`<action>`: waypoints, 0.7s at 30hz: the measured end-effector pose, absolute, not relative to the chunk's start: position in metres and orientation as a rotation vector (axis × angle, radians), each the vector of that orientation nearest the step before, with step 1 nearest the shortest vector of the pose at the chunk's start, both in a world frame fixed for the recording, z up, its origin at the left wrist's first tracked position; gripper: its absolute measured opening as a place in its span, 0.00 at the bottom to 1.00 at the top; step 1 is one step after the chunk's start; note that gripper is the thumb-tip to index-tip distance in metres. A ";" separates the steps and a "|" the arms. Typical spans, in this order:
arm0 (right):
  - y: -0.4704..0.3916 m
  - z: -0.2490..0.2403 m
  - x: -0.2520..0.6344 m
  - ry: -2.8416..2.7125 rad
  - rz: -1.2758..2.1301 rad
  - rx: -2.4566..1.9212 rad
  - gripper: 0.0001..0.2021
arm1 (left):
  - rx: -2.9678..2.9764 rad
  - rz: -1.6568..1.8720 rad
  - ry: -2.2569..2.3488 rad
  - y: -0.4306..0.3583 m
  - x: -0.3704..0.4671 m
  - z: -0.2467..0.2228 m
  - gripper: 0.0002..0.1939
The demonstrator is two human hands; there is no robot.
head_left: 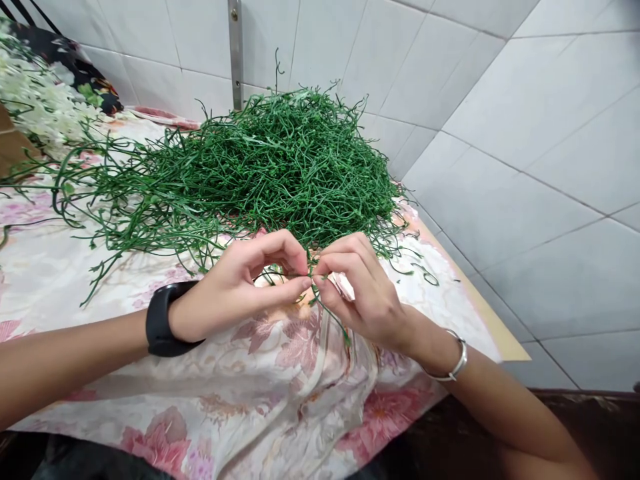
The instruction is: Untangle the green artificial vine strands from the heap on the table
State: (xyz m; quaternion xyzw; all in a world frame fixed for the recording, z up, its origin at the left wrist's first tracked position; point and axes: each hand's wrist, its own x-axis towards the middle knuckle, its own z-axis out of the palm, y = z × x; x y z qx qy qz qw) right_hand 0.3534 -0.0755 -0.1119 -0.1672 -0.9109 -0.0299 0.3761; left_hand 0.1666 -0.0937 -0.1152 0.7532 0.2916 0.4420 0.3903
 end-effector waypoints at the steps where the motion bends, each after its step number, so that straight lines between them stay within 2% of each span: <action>1: -0.076 -0.112 0.353 -2.323 -0.054 -0.449 0.07 | 1.938 1.160 0.751 -0.095 0.167 -0.115 0.03; 10: -0.083 -0.103 0.354 -2.312 0.434 -0.509 0.02 | 2.476 1.379 0.742 -0.108 0.167 -0.115 0.06; 12: -0.084 -0.104 0.354 -2.294 0.362 -0.507 0.03 | 2.387 1.311 0.778 -0.108 0.168 -0.114 0.08; 15: -0.083 -0.107 0.354 -2.281 0.065 -0.452 0.07 | 2.234 1.176 0.836 -0.105 0.168 -0.112 0.11; 18: -0.082 -0.111 0.355 -2.296 -0.181 -0.372 0.09 | 2.263 1.121 0.835 -0.101 0.167 -0.110 0.05; 21: -0.081 -0.113 0.355 -2.287 -0.242 -0.355 0.10 | 2.339 1.154 0.795 -0.098 0.165 -0.108 0.03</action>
